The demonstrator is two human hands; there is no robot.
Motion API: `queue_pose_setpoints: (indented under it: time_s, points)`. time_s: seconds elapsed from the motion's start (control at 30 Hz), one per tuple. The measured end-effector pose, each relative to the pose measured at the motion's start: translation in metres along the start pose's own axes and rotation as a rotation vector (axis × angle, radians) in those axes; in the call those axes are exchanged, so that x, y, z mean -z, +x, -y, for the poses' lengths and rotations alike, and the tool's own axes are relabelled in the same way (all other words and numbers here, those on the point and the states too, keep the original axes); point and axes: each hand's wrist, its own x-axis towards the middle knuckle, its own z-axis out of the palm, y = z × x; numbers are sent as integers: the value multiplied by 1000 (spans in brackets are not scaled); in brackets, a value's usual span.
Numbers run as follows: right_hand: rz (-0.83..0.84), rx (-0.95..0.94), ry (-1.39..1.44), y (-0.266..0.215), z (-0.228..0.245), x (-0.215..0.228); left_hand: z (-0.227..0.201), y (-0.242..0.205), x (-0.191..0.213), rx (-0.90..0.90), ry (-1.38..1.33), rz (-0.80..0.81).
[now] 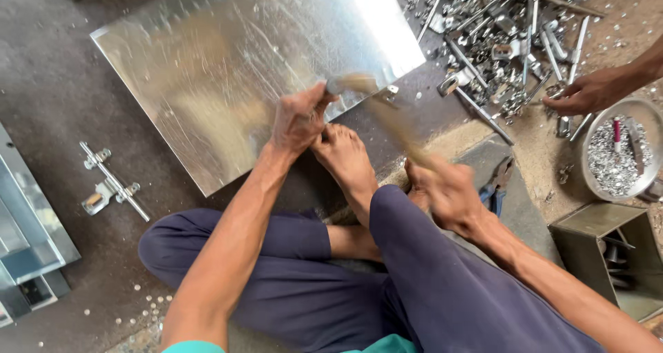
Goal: The person assembles metal boxes by attaching latches and hinges to metal sheets. They use a hammer and punch to secure the hardware, then attach the sheets to box frames. The person stacks completed boxes and continues the process with new sheets.
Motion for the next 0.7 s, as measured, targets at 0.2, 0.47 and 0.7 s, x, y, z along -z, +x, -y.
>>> queue_pose_setpoints:
  time_s: [0.2,0.47,0.7]
  points:
    - [-91,-82,28,12,20,14,0,7,-5,252,-221,-209]
    - [-17,49,-38,21,-10,5,17,-1,-18,-20,119,-67]
    - [-21,-335,-185,70,-41,5,13,-9,33,498,4,-668]
